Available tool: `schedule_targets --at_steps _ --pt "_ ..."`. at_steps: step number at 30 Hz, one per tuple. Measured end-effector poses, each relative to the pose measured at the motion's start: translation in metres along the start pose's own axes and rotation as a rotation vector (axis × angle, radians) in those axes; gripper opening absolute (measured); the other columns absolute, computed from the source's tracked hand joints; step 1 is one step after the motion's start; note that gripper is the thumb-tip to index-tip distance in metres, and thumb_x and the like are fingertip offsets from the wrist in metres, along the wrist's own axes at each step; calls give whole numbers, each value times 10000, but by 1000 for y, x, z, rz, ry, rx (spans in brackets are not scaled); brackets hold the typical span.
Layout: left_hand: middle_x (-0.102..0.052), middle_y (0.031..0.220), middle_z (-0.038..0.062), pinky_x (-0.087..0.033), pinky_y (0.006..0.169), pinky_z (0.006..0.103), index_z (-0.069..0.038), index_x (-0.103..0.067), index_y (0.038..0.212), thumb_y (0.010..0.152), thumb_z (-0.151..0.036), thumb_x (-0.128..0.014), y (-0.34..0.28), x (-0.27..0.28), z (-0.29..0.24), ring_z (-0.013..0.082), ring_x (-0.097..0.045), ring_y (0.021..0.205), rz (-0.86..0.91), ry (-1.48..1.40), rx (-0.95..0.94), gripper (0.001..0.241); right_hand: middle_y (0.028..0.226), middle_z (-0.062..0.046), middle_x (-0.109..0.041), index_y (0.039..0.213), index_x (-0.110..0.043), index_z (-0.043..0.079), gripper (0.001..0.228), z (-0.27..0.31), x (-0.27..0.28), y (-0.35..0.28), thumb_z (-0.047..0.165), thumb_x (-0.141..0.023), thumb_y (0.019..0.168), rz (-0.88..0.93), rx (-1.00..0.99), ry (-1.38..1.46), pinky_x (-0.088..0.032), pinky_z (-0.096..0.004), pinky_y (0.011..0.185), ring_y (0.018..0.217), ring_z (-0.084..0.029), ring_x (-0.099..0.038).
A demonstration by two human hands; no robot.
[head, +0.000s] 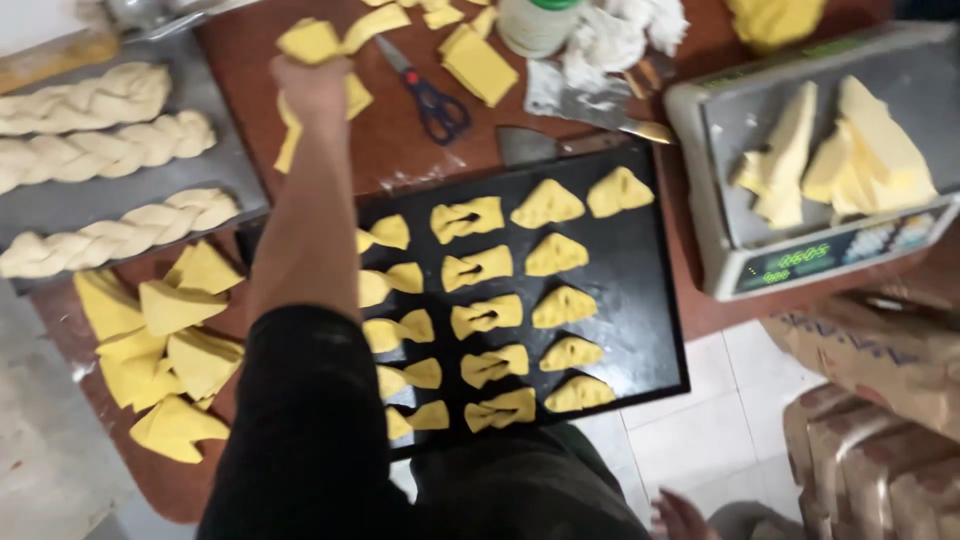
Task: The person folds yellow dough pieces into triangular shapes and arranges them on a black baking tray. They then move to another station to fold more dough pieces and place them on a wooden board.
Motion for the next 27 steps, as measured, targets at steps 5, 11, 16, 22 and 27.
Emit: schedule_targets --at_steps 5,11,16,22,27 --pt "-762 1024 9 -648 798 335 -204 -598 1299 742 -150 -717 -125 37 -6 167 -757 909 220 -499 -80 572 1066 -32 -870 1270 -781 263 464 111 53 -37 486 -608 902 115 -30 27 -474 -301 983 1145 -176 -742" --pt "-731 1000 53 -604 671 363 -160 -659 1097 651 -39 -863 -387 -54 108 184 -705 807 986 -466 50 505 1015 -81 -856 1269 -758 163 419 111 52 10 366 -622 928 228 181 89 -531 -299 934 954 -178 -804" --pt "-644 1286 350 -493 1005 578 34 -451 1516 675 -287 -821 -590 -75 97 517 -615 1216 1511 67 -627 973 1014 -80 -833 1335 -703 220 466 112 72 95 496 -597 975 206 479 -104 -522 -516 1016 1125 -336 -723" --pt "-615 1255 -12 -576 876 460 -354 -684 1262 717 -511 -799 -625 -116 148 290 -611 1155 932 608 -1213 579 1105 -124 -780 1279 -729 144 389 194 145 116 395 -648 993 60 912 -174 -545 -514 977 1098 -359 -706" --pt "-627 1082 41 -536 791 481 -219 -713 1155 702 -608 -796 -609 -75 154 333 -655 975 531 765 -1154 603 1078 -21 -738 1327 -676 250 375 251 128 121 345 -673 965 64 1215 -160 -608 -380 796 948 -235 -738"
Point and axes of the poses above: each hand's wrist, its own y-axis towards the middle knuckle, its own x-axis out of the back of the hand, z = x × y, the point moved 7 cm from there along y, towards the middle knuckle
